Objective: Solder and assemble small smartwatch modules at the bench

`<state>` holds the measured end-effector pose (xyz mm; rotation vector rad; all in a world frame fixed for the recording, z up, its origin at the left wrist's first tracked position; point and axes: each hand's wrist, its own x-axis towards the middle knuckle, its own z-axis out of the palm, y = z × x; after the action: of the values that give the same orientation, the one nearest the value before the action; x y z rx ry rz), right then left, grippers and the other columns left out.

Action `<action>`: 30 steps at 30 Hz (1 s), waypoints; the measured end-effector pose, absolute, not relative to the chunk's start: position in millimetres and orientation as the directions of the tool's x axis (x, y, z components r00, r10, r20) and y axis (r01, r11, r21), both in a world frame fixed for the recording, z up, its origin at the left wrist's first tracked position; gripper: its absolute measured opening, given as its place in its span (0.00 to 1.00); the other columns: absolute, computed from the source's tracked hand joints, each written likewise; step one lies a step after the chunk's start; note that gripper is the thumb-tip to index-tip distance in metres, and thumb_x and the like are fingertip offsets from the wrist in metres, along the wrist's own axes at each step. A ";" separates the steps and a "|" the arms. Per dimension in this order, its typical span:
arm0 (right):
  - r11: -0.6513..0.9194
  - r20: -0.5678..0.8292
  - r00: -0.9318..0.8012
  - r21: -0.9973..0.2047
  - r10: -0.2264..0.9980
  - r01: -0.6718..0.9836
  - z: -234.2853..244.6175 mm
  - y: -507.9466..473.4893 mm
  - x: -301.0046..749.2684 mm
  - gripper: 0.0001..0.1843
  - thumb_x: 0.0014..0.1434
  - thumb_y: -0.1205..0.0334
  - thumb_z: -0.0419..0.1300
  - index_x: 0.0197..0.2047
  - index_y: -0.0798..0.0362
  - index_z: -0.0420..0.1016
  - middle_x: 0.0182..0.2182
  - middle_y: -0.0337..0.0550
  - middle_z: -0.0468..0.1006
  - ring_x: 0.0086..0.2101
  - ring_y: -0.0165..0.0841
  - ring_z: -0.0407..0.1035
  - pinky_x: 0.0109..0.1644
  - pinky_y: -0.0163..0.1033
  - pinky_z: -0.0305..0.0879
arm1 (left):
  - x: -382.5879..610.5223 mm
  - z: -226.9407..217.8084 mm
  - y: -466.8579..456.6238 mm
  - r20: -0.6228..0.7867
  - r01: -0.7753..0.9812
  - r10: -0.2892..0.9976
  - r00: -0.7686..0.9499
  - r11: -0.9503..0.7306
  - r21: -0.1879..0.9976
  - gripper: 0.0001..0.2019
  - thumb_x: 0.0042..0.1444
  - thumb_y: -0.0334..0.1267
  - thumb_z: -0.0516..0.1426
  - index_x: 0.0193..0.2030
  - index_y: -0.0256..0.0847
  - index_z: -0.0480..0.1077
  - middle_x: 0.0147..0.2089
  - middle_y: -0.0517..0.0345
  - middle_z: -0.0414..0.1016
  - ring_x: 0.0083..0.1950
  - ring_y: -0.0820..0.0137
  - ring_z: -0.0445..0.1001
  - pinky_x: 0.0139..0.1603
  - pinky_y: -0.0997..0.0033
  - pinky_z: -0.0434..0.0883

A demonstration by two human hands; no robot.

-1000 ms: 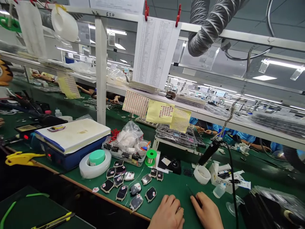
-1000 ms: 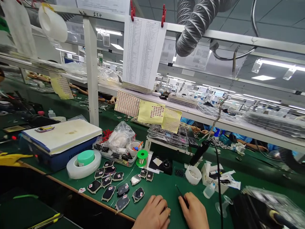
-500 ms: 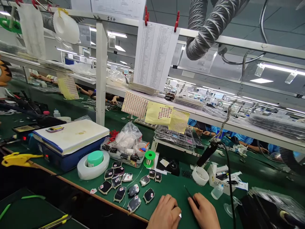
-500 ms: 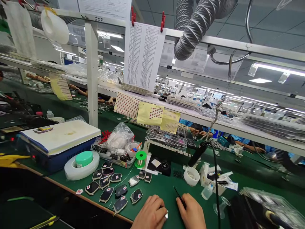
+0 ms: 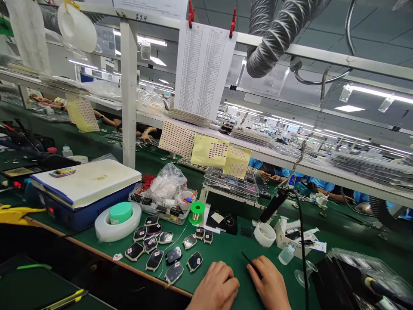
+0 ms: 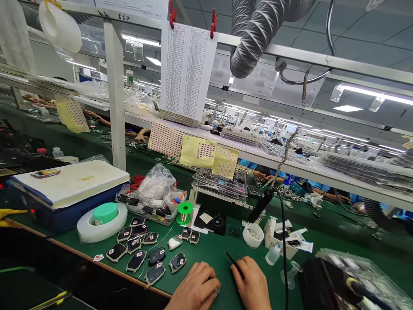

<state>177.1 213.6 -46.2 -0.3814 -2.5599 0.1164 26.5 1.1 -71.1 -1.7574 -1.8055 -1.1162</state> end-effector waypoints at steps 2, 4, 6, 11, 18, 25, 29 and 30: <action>0.958 0.499 -0.819 -0.168 0.285 0.232 -44.6 213.4 177.5 0.23 0.82 0.43 0.51 0.43 0.48 0.78 0.39 0.45 0.76 0.40 0.39 0.75 0.44 0.41 0.69 | 26.4 -71.5 2.6 0.738 0.971 0.664 -0.123 -0.072 0.227 0.09 0.63 0.34 0.65 0.44 0.44 0.69 0.42 0.60 0.72 0.45 0.66 0.66 0.44 0.63 0.59; 0.957 0.478 -0.831 -0.187 0.285 0.221 -43.3 213.7 177.8 0.20 0.81 0.43 0.54 0.44 0.47 0.78 0.41 0.45 0.77 0.41 0.41 0.74 0.46 0.42 0.70 | 25.5 -70.4 3.0 0.716 0.969 0.685 -0.136 -0.058 0.240 0.11 0.62 0.36 0.67 0.45 0.44 0.69 0.44 0.60 0.73 0.46 0.66 0.67 0.45 0.63 0.59; 0.954 0.454 -0.843 -0.214 0.287 0.210 -41.6 213.6 177.6 0.18 0.80 0.44 0.56 0.44 0.47 0.78 0.42 0.45 0.77 0.42 0.41 0.74 0.47 0.42 0.71 | 24.2 -69.0 2.6 0.688 0.962 0.713 -0.136 -0.070 0.264 0.15 0.61 0.41 0.69 0.49 0.45 0.70 0.46 0.61 0.74 0.48 0.66 0.67 0.47 0.64 0.60; 0.951 0.461 -0.848 -0.271 0.261 0.146 -36.9 212.4 176.4 0.22 0.81 0.47 0.52 0.40 0.48 0.78 0.40 0.46 0.77 0.42 0.41 0.74 0.46 0.42 0.73 | 22.4 -67.7 0.8 0.645 0.946 0.753 -0.134 -0.097 0.310 0.13 0.62 0.39 0.69 0.48 0.45 0.70 0.45 0.64 0.76 0.50 0.67 0.68 0.49 0.64 0.60; 0.957 0.562 -0.790 -0.269 0.244 0.104 -38.4 213.4 177.1 0.19 0.81 0.50 0.54 0.41 0.48 0.79 0.42 0.46 0.77 0.42 0.41 0.75 0.46 0.43 0.74 | 24.3 -72.0 1.1 0.625 0.916 0.755 -0.200 -0.082 0.393 0.08 0.64 0.36 0.66 0.46 0.45 0.71 0.44 0.63 0.77 0.49 0.67 0.69 0.49 0.65 0.61; 0.968 0.588 -0.779 -0.231 0.219 0.098 -36.8 210.6 172.8 0.16 0.80 0.50 0.56 0.45 0.47 0.82 0.42 0.48 0.79 0.43 0.42 0.76 0.46 0.44 0.77 | 24.4 -65.2 -3.1 0.646 0.877 0.727 -0.234 -0.129 0.462 0.04 0.67 0.31 0.60 0.47 0.44 0.72 0.44 0.60 0.77 0.49 0.67 0.70 0.50 0.65 0.64; 0.965 0.660 -0.711 -0.239 0.241 0.105 -26.9 209.5 181.0 0.16 0.79 0.47 0.58 0.50 0.47 0.82 0.47 0.51 0.80 0.47 0.45 0.77 0.50 0.48 0.78 | 27.2 -53.9 -9.7 0.644 0.878 0.724 -0.247 -0.114 0.464 0.04 0.68 0.33 0.60 0.48 0.44 0.73 0.46 0.57 0.78 0.51 0.65 0.72 0.51 0.63 0.66; 0.967 0.697 -0.676 -0.235 0.239 0.100 -22.6 208.3 185.0 0.17 0.78 0.44 0.58 0.51 0.47 0.82 0.49 0.52 0.80 0.47 0.47 0.77 0.51 0.50 0.77 | 29.3 -50.1 -11.6 0.635 0.885 0.731 -0.249 -0.095 0.456 0.04 0.69 0.34 0.60 0.49 0.44 0.73 0.46 0.57 0.79 0.51 0.65 0.72 0.52 0.63 0.66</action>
<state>185.0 208.3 -22.6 -0.2364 -2.3145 0.2261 29.3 -11.6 -50.1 -1.8012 -1.9816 -1.2616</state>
